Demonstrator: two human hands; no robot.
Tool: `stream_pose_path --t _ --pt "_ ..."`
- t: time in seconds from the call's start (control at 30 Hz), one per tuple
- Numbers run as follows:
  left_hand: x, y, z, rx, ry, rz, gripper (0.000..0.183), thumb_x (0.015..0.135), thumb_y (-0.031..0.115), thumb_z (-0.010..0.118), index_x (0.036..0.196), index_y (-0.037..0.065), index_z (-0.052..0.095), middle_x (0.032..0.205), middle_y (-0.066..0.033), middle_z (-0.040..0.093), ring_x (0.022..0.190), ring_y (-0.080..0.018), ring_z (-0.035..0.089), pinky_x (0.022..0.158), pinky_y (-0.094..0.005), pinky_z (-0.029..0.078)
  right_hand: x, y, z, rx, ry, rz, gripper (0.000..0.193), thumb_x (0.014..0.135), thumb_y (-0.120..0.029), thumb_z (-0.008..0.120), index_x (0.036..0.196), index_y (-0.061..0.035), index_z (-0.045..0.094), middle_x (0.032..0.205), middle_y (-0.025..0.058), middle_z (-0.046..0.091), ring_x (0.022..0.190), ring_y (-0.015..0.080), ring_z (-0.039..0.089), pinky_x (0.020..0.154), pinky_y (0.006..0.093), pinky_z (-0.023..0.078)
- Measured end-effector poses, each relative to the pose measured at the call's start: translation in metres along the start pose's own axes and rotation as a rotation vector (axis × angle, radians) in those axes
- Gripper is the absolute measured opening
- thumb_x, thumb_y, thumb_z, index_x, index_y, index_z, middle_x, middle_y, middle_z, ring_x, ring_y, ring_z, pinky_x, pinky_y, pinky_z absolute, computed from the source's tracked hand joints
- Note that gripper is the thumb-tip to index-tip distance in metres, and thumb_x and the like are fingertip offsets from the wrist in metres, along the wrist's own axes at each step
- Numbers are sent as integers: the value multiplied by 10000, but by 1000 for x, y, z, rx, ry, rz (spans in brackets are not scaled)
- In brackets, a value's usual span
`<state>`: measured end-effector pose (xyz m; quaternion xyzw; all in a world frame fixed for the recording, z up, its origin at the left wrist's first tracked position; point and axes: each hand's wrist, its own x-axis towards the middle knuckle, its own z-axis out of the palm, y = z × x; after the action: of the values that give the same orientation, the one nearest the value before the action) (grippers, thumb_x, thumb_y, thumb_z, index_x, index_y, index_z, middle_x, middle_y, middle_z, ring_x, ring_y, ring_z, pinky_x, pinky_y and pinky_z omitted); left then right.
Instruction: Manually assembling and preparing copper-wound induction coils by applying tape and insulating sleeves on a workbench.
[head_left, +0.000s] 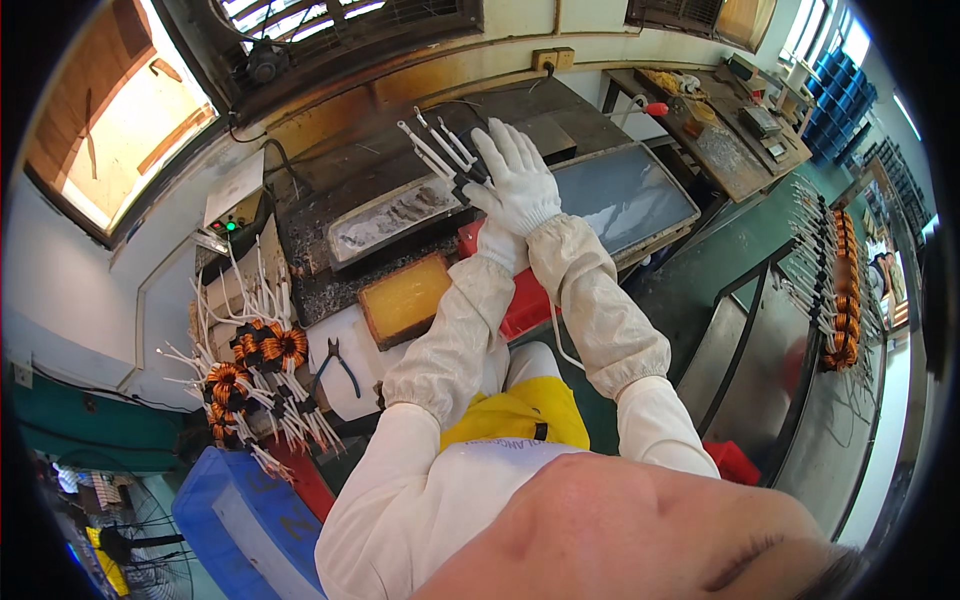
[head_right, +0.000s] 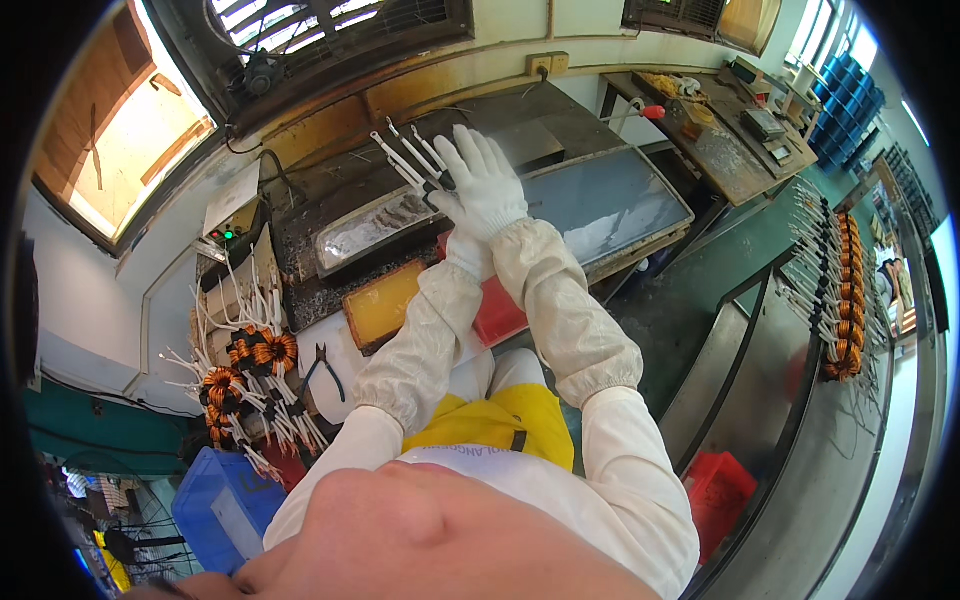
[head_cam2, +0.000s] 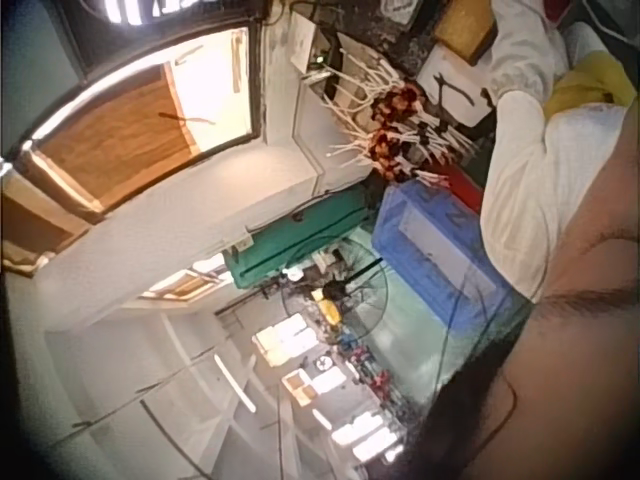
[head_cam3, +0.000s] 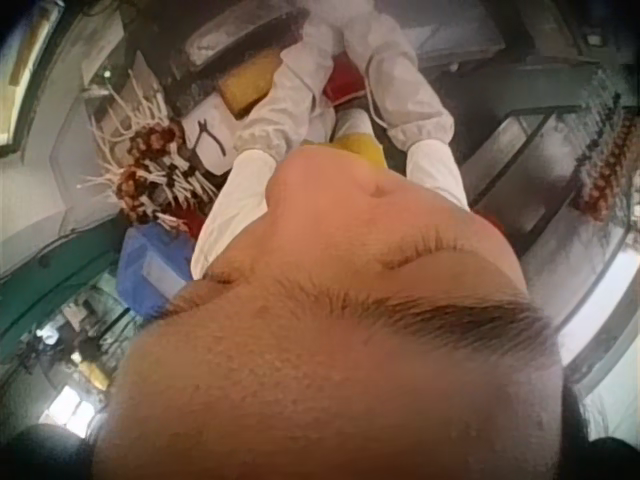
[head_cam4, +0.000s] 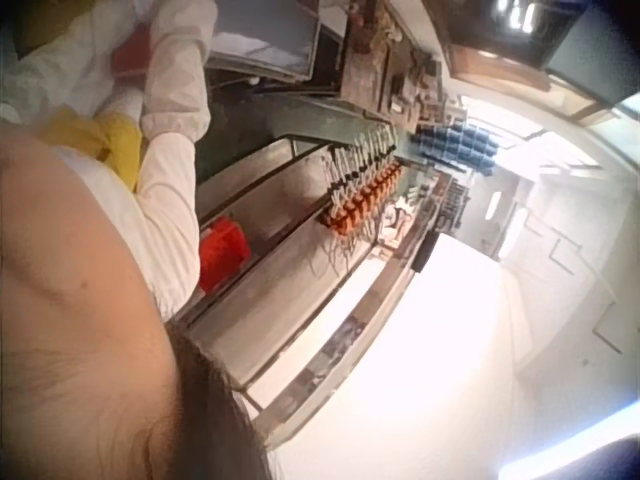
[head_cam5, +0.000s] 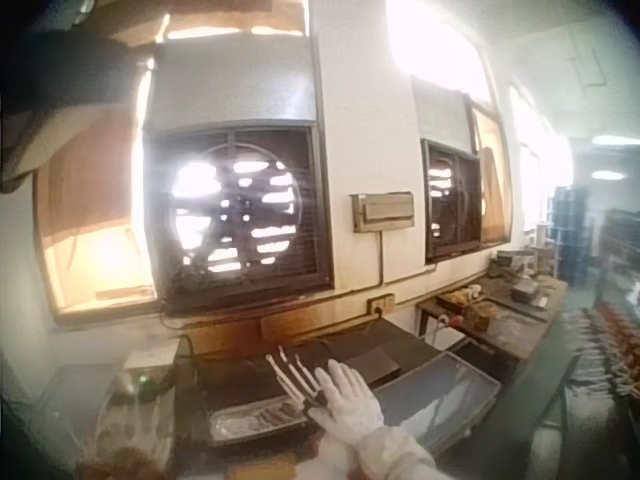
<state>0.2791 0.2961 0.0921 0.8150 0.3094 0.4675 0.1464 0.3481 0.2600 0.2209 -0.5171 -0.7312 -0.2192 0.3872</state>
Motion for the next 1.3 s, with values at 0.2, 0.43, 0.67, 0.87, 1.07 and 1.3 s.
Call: stream_pose_path --t 0.2,0.43,0.67,0.87,1.07,1.3 --pt "2 2 3 -29 16 -5 570 844 312 717 1343 62 604 1326 -199 630 1290 -387 563 1100 -442 459 -1 -7 -3 98 -224 203 742 848 -408 717 1462 -85 454 1434 245 512 1175 421 618 957 480 537" --pt "6 2 6 -40 22 -13 564 847 310 714 1341 61 606 1320 -197 633 1288 -385 565 1098 -440 461 2 -13 -20 131 -252 214 672 817 -311 752 1431 -170 521 1418 200 557 1233 418 589 1005 479 518" --pt "13 1 6 -44 24 -16 558 849 308 711 1339 61 607 1314 -196 637 1285 -383 567 1096 -439 464 1 -19 -36 92 -20 -260 505 814 -242 736 1310 -190 654 1437 153 553 1268 383 558 1094 510 450" --pt "14 3 4 -47 27 -14 553 852 306 709 1337 61 607 1309 -195 640 1283 -382 569 1094 -437 465 -3 -19 -29 73 -146 -245 498 804 -250 739 1291 -173 663 1439 153 556 1256 369 568 1109 500 437" --pt "10 7 3 -58 31 -15 548 854 304 707 1336 60 608 1304 -194 644 1281 -380 571 1092 -436 467 -8 -16 -31 76 -92 -217 535 796 -258 739 1314 -165 643 1389 138 573 1211 346 590 1034 501 477" --pt "-2 17 2 -95 15 13 543 857 302 704 1334 60 609 1297 -192 647 1278 -378 572 1089 -434 469 -20 -15 -37 191 -199 44 510 838 -242 720 1316 -130 583 1401 136 576 1098 366 654 901 462 543"
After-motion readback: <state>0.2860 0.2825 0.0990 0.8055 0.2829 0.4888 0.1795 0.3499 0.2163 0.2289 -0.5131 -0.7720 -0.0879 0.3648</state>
